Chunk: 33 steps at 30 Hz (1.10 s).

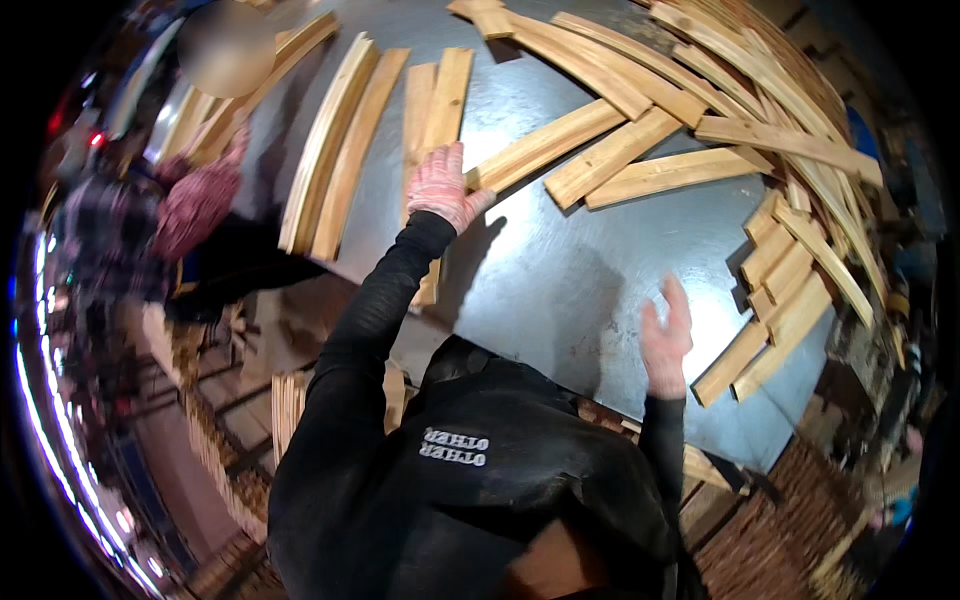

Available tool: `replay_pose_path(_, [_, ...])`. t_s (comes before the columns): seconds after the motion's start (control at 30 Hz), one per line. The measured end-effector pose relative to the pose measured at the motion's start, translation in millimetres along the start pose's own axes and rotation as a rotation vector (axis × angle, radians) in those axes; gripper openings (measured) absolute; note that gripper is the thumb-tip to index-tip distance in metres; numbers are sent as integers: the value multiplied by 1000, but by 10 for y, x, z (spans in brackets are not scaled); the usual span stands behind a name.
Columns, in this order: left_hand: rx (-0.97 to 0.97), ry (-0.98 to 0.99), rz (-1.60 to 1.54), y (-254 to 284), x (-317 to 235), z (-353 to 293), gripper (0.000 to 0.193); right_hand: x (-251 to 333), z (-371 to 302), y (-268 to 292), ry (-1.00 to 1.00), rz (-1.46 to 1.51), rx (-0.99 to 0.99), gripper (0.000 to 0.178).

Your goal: The person sorts and stacks thin wooden planks on a large metal table. They pick up planks from a pile, align them, and place them into a neat stack, repeating this process continuously.

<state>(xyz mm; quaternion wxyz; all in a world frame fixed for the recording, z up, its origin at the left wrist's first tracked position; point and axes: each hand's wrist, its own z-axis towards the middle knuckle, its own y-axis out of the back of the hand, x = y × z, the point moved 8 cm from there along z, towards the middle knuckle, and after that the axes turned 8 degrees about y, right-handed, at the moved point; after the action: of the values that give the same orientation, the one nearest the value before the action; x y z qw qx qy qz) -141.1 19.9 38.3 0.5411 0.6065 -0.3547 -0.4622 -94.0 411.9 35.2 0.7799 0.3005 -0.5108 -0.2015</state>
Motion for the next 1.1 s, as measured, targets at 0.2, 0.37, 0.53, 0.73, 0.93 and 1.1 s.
replay_pose_path(0.2, [405,-38,27,-707,-477,499,87,212,1928,-1282,-201,-415,189,73])
replay_pose_path(0.37, [808,79,-197,-830,-533,-49,75,437,2963,-1589,-65,-618,309,86])
replay_pose_path(0.53, [950,-28,-700,-851,-119,-867,79,227,3558,-2047,65,-808,580,97])
replay_pose_path(0.73, [733,9,-555,-375,301,-806,76,44,3531,-2166,118,-791,532,87])
replay_pose_path(0.93, [745,45,-516,909,703,-1012,77,-111,3056,-1021,-174,-562,730,98])
replay_pose_path(1.1, [396,238,-467,591,946,-1138,79,-213,1974,-457,-423,-118,686,100])
